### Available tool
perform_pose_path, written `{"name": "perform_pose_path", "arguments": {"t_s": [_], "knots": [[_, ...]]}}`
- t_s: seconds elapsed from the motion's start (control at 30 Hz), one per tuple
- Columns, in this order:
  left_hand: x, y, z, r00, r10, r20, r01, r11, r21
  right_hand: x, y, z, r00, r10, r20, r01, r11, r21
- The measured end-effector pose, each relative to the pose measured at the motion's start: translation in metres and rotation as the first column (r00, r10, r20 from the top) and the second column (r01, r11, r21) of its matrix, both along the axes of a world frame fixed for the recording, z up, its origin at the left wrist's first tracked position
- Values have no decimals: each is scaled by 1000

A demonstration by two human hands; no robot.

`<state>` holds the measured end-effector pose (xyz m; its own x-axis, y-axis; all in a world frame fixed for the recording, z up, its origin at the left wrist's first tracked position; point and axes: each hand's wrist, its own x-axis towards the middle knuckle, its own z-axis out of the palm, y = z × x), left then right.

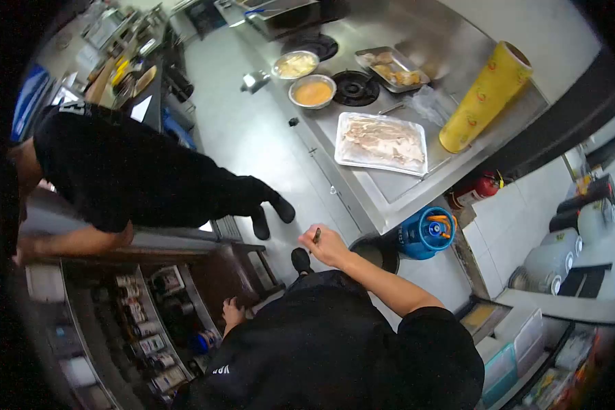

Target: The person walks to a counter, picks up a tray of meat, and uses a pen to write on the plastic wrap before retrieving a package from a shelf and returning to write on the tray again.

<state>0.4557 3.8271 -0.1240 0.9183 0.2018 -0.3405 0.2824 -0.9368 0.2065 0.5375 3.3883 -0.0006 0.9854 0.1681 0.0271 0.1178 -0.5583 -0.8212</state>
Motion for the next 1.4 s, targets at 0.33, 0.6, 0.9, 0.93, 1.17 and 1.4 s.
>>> {"name": "perform_pose_path", "arguments": {"t_s": [0.33, 0.6, 0.9, 0.93, 1.17, 1.4], "knots": [[254, -70, 3, 889, -452, 69, 456, 860, -231, 94, -128, 153, 222, -848, 481, 729, 472, 496], [347, -225, 34, 749, -417, 515, 659, 553, -510, 84, -91, 100, 566, -710, 419, 814, 563, -146], [353, -369, 79, 696, -610, 380, 669, 358, -651, 134, -94, 21, 705, -644, 298, 708, 612, -352], [354, -375, 79, 691, -619, 374, 676, 369, -638, 141, -97, 18, 698, -665, 264, 710, 596, -375], [383, -430, 122, 626, -773, -104, 310, 369, -876, 173, -136, -13, 700, -676, 232, 693, 563, -450], [398, -465, 106, 686, -595, -419, -237, 361, -902, 165, -148, -6, 631, -743, 222, 761, 648, 5]]}}
